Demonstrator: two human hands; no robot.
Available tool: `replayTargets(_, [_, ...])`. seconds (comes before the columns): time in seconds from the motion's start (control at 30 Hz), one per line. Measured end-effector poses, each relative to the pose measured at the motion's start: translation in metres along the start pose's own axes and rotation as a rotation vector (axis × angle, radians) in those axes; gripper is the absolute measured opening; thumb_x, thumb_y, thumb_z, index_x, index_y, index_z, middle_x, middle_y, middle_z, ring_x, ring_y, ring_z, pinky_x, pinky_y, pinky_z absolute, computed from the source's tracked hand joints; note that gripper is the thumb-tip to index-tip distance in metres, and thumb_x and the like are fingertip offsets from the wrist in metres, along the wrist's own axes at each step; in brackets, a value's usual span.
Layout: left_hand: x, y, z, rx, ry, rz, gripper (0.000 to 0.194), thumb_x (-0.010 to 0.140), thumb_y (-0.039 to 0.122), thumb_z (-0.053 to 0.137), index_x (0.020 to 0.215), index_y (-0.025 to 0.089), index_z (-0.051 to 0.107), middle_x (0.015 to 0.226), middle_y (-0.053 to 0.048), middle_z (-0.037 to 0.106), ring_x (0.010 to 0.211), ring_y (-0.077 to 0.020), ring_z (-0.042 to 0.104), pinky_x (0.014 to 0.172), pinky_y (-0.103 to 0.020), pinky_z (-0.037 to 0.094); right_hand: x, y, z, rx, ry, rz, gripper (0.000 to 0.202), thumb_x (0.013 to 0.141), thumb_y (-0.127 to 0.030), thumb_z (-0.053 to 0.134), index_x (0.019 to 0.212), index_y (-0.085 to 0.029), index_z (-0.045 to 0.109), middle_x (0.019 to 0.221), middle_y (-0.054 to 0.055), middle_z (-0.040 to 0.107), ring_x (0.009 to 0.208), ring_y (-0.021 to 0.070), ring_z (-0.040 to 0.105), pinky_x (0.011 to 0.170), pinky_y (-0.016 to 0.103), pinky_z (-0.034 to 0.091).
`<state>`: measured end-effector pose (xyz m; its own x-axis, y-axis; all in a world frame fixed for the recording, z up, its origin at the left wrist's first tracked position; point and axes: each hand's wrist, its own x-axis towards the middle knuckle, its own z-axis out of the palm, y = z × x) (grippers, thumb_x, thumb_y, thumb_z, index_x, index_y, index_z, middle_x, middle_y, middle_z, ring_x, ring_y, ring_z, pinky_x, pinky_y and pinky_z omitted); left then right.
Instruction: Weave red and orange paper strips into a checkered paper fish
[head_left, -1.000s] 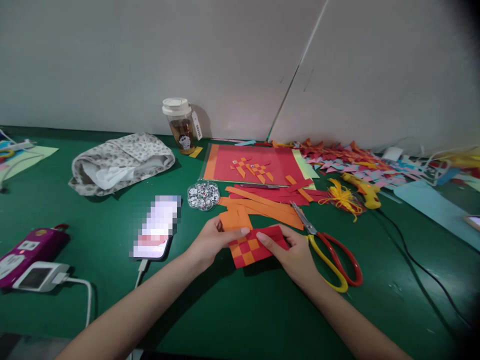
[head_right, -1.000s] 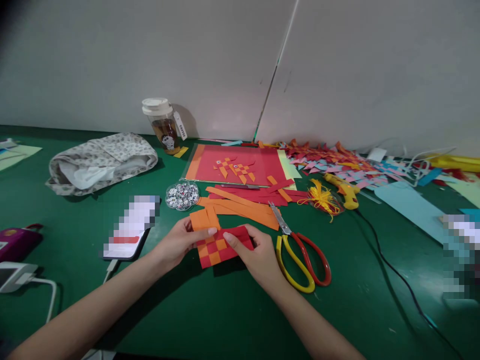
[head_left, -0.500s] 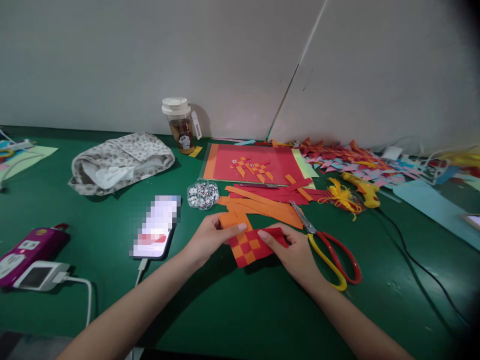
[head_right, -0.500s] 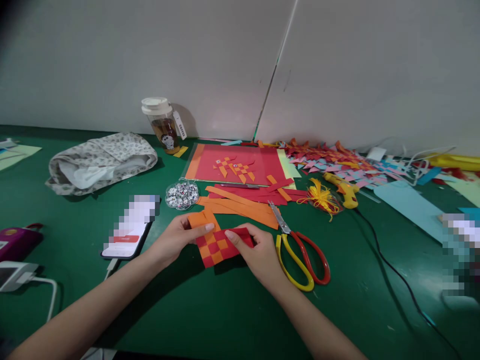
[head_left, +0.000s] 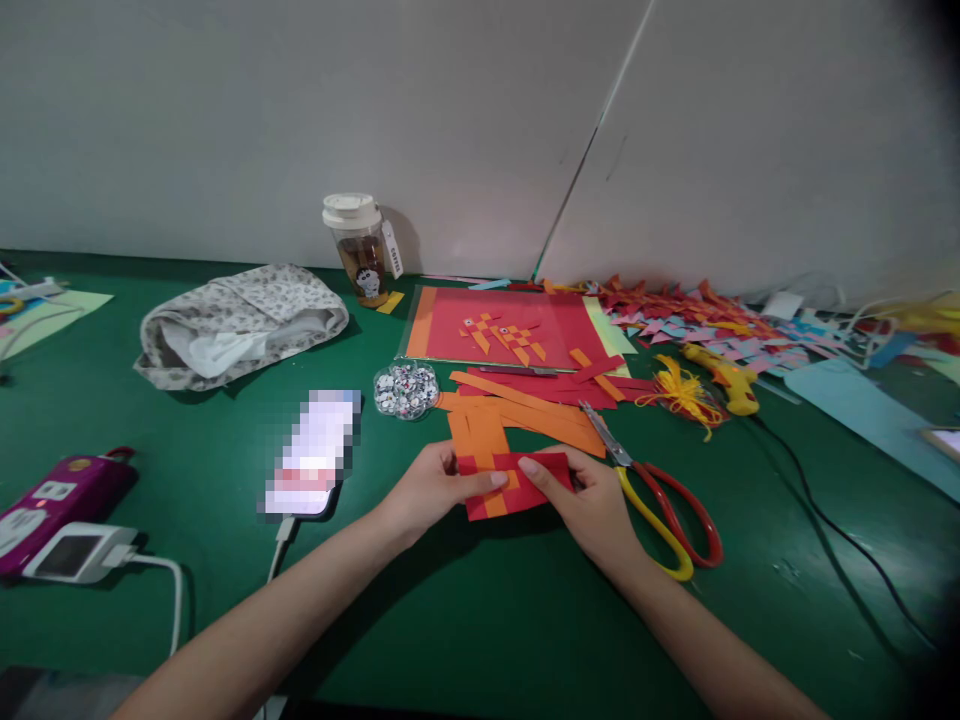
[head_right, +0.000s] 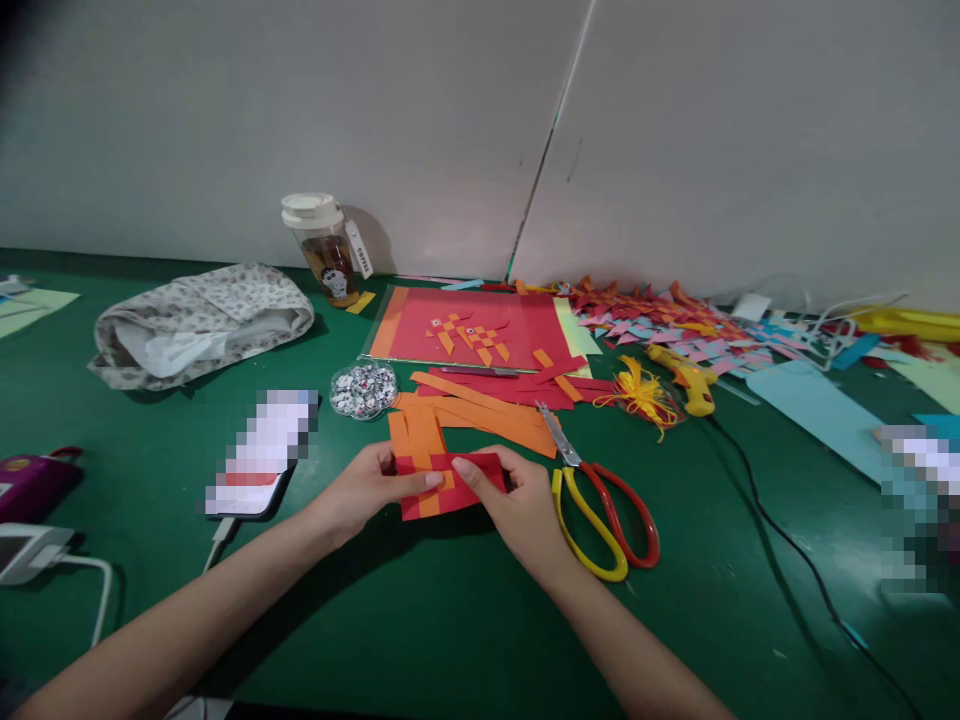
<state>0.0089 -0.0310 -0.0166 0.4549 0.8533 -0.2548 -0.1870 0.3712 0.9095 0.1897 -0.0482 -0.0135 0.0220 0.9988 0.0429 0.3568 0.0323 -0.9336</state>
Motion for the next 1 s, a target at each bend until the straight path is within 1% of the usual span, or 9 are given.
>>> replayTargets(0.33, [0.003,0.0,-0.002,0.041,-0.032,0.071,0.034,0.071,0.029,0.071,0.101,0.016,0.062,0.102,-0.009,0.067,0.092,-0.0216,0.063,0.082,-0.036,0.048,0.008,0.002,-0.005,0.017,-0.086,0.106,0.03,0.068,-0.047,0.068,0.073,-0.018,0.066,0.065,0.0,0.061,0.06,0.0151,0.055,0.053,0.025,0.044])
replayTargets(0.47, [0.004,0.003,-0.007,0.406,0.296,0.369,0.053,0.07,0.025,0.07,0.117,0.02,0.047,0.12,-0.011,0.053,0.106,-0.0234,0.054,0.081,-0.034,0.047,0.01,0.007,-0.008,-0.067,-0.129,0.095,0.031,0.072,-0.049,0.064,0.073,-0.017,0.065,0.063,0.0,0.058,0.057,0.0135,0.051,0.051,0.024,0.041])
replayTargets(0.53, [0.003,0.005,-0.01,0.679,0.42,0.507,0.043,0.074,0.024,0.065,0.113,0.02,0.047,0.113,-0.009,0.054,0.101,-0.0213,0.053,0.077,-0.032,0.045,0.01,0.009,-0.008,-0.143,-0.145,0.071,0.032,0.074,-0.049,0.061,0.071,-0.018,0.063,0.059,-0.001,0.054,0.054,0.0123,0.047,0.048,0.023,0.037])
replayTargets(0.63, [-0.002,0.007,-0.01,1.033,0.308,0.546,0.011,0.08,0.03,0.058,0.084,0.02,0.053,0.083,-0.003,0.056,0.079,-0.0177,0.053,0.068,-0.028,0.042,0.01,0.009,-0.006,-0.281,-0.15,0.002,0.032,0.076,-0.048,0.059,0.065,-0.018,0.061,0.055,-0.002,0.05,0.052,0.0114,0.043,0.045,0.022,0.032])
replayTargets(0.73, [-0.006,0.004,-0.005,1.314,0.122,0.514,0.024,0.08,0.041,0.057,0.07,0.02,0.053,0.073,-0.003,0.056,0.074,-0.0195,0.053,0.065,-0.03,0.041,0.009,0.006,-0.005,-0.402,-0.145,-0.067,0.029,0.078,-0.044,0.056,0.063,-0.019,0.06,0.053,-0.002,0.052,0.051,0.0121,0.044,0.047,0.023,0.033])
replayTargets(0.8, [-0.006,0.002,-0.001,1.371,0.068,0.521,0.025,0.08,0.045,0.056,0.082,0.02,0.058,0.085,-0.006,0.061,0.083,-0.0231,0.055,0.071,-0.034,0.043,0.009,0.005,-0.005,-0.45,-0.143,-0.092,0.027,0.079,-0.042,0.055,0.064,-0.02,0.061,0.053,-0.002,0.054,0.051,0.0128,0.046,0.048,0.024,0.034])
replayTargets(0.87, [-0.005,-0.001,0.001,1.362,0.041,0.555,0.037,0.082,0.046,0.053,0.108,0.02,0.056,0.114,-0.011,0.059,0.105,-0.0273,0.051,0.088,-0.039,0.04,0.008,0.005,-0.005,-0.476,-0.146,-0.096,0.024,0.079,-0.039,0.055,0.066,-0.02,0.062,0.054,-0.002,0.056,0.05,0.0131,0.048,0.048,0.024,0.034])
replayTargets(0.93, [-0.003,-0.005,0.0,1.365,-0.006,0.572,0.054,0.086,0.047,0.047,0.132,0.019,0.039,0.138,-0.011,0.043,0.127,-0.0274,0.036,0.104,-0.042,0.027,0.008,0.006,-0.005,-0.49,-0.149,-0.093,0.023,0.079,-0.039,0.055,0.066,-0.02,0.061,0.055,-0.002,0.057,0.05,0.0129,0.048,0.048,0.024,0.035])
replayTargets(1.0, [-0.002,-0.008,-0.003,1.4,-0.075,0.544,0.06,0.09,0.047,0.039,0.141,0.018,0.025,0.148,-0.009,0.029,0.136,-0.025,0.021,0.11,-0.043,0.016,0.008,0.007,-0.005,-0.513,-0.136,-0.101,0.026,0.079,-0.041,0.055,0.063,-0.02,0.058,0.052,-0.003,0.054,0.049,0.0125,0.046,0.048,0.024,0.034])
